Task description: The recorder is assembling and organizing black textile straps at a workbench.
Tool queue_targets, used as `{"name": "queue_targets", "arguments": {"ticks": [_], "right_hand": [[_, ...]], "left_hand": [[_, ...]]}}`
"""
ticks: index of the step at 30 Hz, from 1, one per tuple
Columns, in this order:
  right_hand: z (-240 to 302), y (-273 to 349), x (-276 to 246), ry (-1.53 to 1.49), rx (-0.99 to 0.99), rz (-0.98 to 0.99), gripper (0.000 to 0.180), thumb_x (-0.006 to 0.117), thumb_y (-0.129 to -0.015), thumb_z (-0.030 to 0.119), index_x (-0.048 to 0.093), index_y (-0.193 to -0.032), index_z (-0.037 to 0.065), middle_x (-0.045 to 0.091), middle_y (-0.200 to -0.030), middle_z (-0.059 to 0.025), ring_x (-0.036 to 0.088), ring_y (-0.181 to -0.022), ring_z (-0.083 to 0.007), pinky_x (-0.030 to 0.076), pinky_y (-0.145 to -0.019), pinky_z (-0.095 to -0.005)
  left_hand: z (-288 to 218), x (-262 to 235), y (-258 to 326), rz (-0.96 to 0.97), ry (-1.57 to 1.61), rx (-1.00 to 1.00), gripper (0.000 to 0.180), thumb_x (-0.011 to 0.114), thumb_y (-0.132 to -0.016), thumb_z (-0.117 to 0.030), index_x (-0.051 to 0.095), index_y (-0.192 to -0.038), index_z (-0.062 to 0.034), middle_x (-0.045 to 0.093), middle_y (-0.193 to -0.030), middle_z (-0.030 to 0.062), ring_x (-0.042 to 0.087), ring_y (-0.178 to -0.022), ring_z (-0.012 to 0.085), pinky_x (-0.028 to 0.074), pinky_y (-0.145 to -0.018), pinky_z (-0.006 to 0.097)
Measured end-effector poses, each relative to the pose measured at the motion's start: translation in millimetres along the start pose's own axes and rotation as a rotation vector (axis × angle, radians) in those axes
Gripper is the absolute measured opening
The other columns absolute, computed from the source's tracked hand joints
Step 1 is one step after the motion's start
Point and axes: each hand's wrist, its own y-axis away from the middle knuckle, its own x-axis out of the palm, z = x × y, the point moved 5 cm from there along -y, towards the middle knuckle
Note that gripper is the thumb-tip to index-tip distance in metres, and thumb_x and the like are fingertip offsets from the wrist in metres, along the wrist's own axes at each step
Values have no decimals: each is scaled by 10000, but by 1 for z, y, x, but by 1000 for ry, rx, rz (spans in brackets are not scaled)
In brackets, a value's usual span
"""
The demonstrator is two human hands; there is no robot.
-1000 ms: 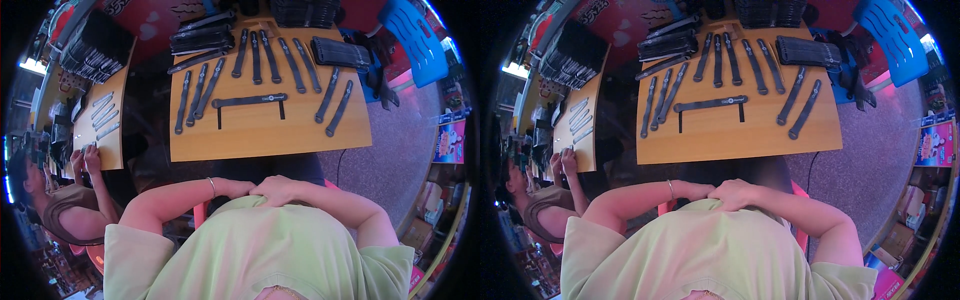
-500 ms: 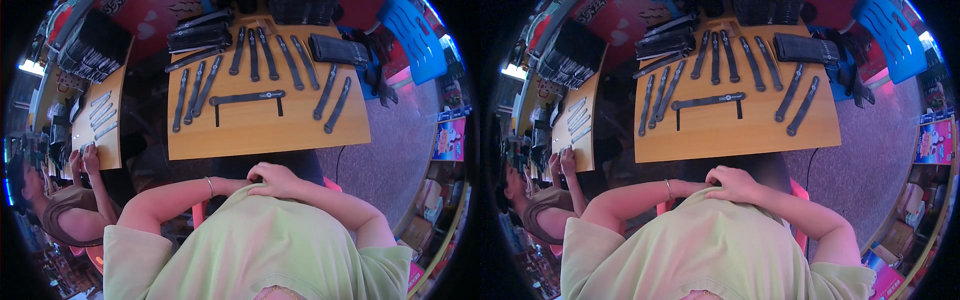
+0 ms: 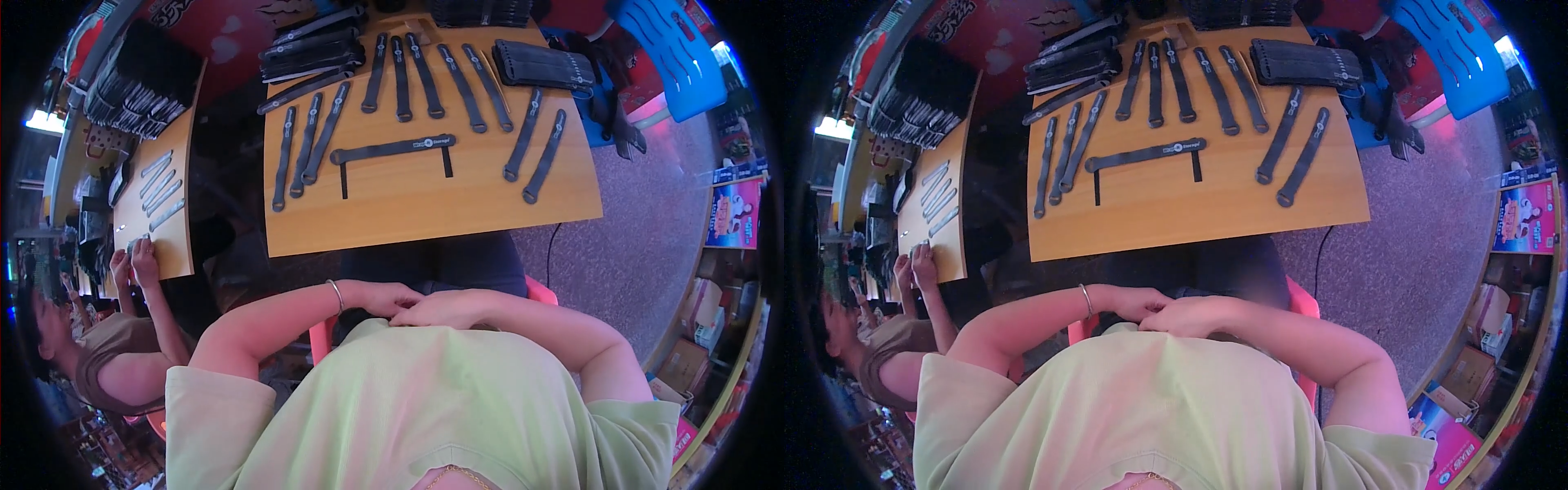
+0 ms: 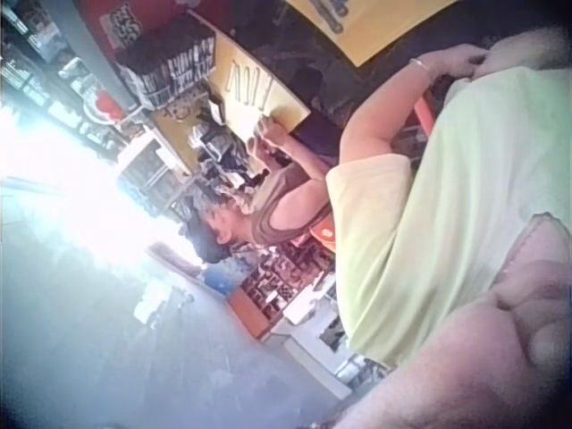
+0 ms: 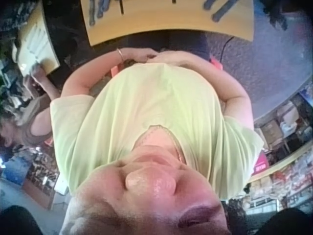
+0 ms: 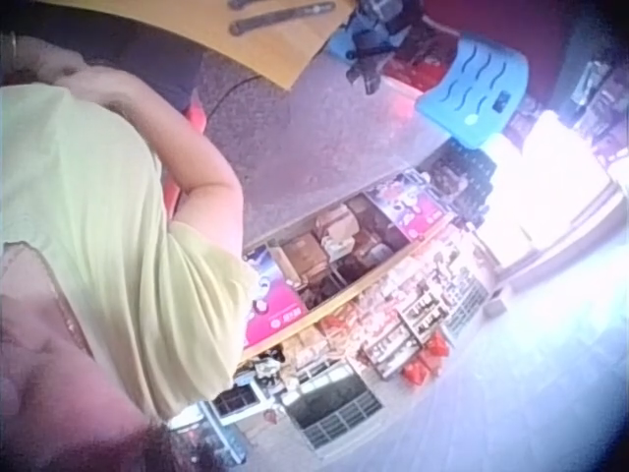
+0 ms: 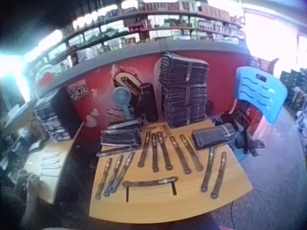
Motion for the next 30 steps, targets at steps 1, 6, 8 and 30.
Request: {"name": "queue_targets", "arguments": {"ticks": [1,6,8,30], "right_hand": [[-3,-6,7,-107,-1,86,428,426,-925,384,595,-1161,70,633,-1084,-173,605,-991,-325,461,-859,-405],[15,-8,-5,123,-61,344,404,370,-948,330,596,-1132,51,621,-1111,-168,598,-980,-316,458,-860,-399],[0,-10,-21,19,-37,-3,334,438,-917,277,632,-1084,64,649,-1052,-153,621,-943,-301,475,-834,-393],[8,-11,-5,138,-51,-280,167,627,-811,147,588,-955,71,626,-954,-130,630,-865,-302,512,-712,-391]], "left_hand": [[1,1,-1,-18,107,9,319,563,-904,-100,519,-1213,-34,631,-1101,96,560,-983,143,455,-876,320],[18,-1,-1,-6,-66,12,294,561,-921,-135,539,-1200,-45,631,-1090,71,557,-975,135,457,-873,301],[25,2,-2,-29,-157,53,278,569,-920,-143,557,-1180,-47,633,-1077,66,556,-971,133,459,-869,298],[26,-6,0,-76,-297,146,249,692,-759,-99,628,-994,-47,636,-1043,114,548,-968,192,456,-854,339]]}}
